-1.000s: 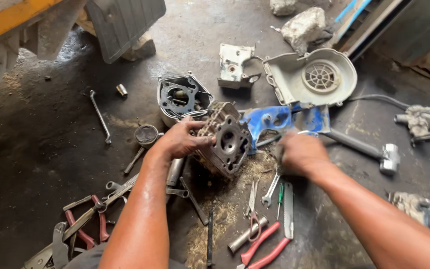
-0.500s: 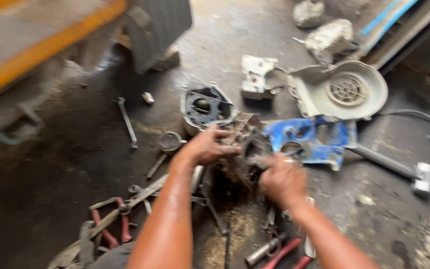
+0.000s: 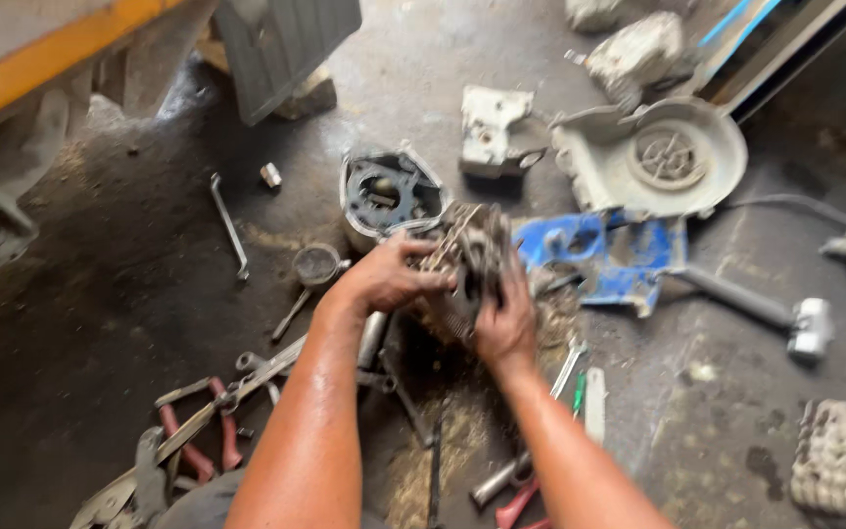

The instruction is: The person is sitting on the floor in a workshop, using a file and a screwdriver to scrape and clean the surface of a disassembled engine cylinder head. They wipe the part with a rag and inspect it before placing it down.

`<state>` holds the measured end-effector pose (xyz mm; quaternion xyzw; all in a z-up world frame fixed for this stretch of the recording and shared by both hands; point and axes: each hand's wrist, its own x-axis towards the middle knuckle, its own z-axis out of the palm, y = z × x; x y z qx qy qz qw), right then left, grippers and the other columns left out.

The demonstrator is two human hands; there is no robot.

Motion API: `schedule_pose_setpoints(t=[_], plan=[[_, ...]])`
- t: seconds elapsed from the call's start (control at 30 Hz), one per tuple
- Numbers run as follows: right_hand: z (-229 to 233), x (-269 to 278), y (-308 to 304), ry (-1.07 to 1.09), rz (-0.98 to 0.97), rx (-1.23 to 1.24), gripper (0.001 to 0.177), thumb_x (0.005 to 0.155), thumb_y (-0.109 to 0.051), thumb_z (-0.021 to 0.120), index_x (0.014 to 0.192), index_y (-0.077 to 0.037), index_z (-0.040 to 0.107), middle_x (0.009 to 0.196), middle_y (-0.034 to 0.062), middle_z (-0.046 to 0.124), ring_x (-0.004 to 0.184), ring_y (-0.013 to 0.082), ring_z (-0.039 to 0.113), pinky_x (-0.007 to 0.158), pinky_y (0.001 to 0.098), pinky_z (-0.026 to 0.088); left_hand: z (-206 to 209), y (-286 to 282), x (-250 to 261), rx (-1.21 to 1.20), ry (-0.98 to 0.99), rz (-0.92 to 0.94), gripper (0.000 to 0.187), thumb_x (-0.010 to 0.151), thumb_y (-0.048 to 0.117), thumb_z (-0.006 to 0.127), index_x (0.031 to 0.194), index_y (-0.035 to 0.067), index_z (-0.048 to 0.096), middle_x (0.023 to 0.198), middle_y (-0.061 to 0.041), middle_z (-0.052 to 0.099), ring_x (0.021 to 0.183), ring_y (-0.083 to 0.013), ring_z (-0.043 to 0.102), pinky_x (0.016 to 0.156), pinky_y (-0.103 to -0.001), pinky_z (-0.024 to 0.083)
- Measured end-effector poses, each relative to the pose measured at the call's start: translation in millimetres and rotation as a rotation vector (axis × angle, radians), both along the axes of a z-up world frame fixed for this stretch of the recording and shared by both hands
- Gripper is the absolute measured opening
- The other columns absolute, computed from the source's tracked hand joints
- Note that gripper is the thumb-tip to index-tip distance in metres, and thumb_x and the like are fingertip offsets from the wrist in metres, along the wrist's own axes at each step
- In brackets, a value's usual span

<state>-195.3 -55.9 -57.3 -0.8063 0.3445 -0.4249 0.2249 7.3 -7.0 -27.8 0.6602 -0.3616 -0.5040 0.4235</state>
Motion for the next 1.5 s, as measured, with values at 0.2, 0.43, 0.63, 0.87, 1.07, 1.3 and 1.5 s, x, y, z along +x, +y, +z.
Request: schedule_pose_setpoints(t=[0.2, 0.43, 0.63, 0.87, 1.07, 1.3, 1.5], plan=[[55.8, -36.7, -7.4, 0.717, -0.334, 0.665, 0.035, 0.096, -0.034, 0.058, 0.120, -0.015, 0.074, 0.117, 0.0227, 0.073, 0.110, 0.0368, 0.069, 0.098, 0.0451, 0.052, 7.5, 6.4, 0.6, 0.014, -0.392, -0.051, 0.071, 0.079, 0.040, 0.096, 0.143, 0.017, 0.074, 0.158, -0.019, 0.030, 0.137, -0.0335, 0.045, 0.103, -0.050, 0.038], [16.5, 32.6, -20.0, 0.028, -0.043, 0.392, 0.035, 0.101, -0.026, 0.054, 0.121, 0.001, 0.060, 0.121, 0.0285, 0.056, 0.099, 0.0328, 0.064, 0.089, 0.0438, 0.056, 11.1, 3.7, 3.5, 0.000, -0.196, -0.132, 0.078, 0.066, 0.049, 0.087, 0.135, 0.017, 0.069, 0.138, -0.018, 0.067, 0.123, -0.0314, 0.066, 0.101, -0.041, 0.053], [19.8, -29.3, 82.5, 0.326, 0.169, 0.335, 0.056, 0.093, -0.014, 0.054, 0.148, -0.009, 0.046, 0.139, 0.0218, 0.049, 0.114, 0.0384, 0.063, 0.099, 0.0455, 0.053, 3.9, 5.3, 6.9, 0.026, -0.204, -0.134, 0.072, 0.071, 0.043, 0.091, 0.135, 0.017, 0.072, 0.147, -0.016, 0.047, 0.125, -0.0314, 0.053, 0.101, -0.044, 0.047], [46.3, -113.4, 78.7, 0.897, 0.965, 0.704, 0.048, 0.085, -0.027, 0.074, 0.130, -0.010, 0.068, 0.128, 0.0140, 0.068, 0.116, 0.0287, 0.066, 0.097, 0.0420, 0.053, 16.4, 8.3, -1.9, -0.039, -0.182, -0.087, 0.069, 0.068, 0.042, 0.090, 0.129, 0.016, 0.072, 0.139, -0.007, 0.058, 0.120, -0.0271, 0.065, 0.103, -0.041, 0.051], [36.9, -156.4, -17.4, 1.382, 0.018, 0.416, 0.033, 0.086, -0.035, 0.075, 0.110, -0.012, 0.076, 0.109, 0.0135, 0.076, 0.107, 0.0306, 0.072, 0.093, 0.0430, 0.057, 23.3, 8.2, -2.0, 0.003, -0.251, -0.106, 0.065, 0.069, 0.040, 0.092, 0.128, 0.019, 0.075, 0.135, -0.008, 0.059, 0.121, -0.0269, 0.062, 0.104, -0.041, 0.049], [25.0, -163.2, -32.7, 1.379, -0.293, 0.667, 0.075, 0.080, -0.049, 0.085, 0.141, -0.016, 0.055, 0.131, 0.0144, 0.068, 0.123, 0.0338, 0.065, 0.104, 0.0468, 0.053, 26.3, 9.2, -2.5, 0.034, -0.160, -0.085, 0.069, 0.066, 0.038, 0.089, 0.129, 0.016, 0.073, 0.121, -0.011, 0.078, 0.109, -0.0241, 0.073, 0.097, -0.038, 0.055], [26.9, -157.4, -26.2, 1.072, -0.332, 0.744, 0.090, 0.081, -0.022, 0.081, 0.157, -0.019, 0.031, 0.118, 0.0250, 0.072, 0.105, 0.0368, 0.071, 0.093, 0.0468, 0.056, 42.1, 8.3, -7.0, 0.112, -0.395, -0.129, 0.074, 0.070, 0.041, 0.088, 0.137, 0.018, 0.066, 0.119, -0.011, 0.075, 0.106, -0.0218, 0.072, 0.096, -0.036, 0.054]])
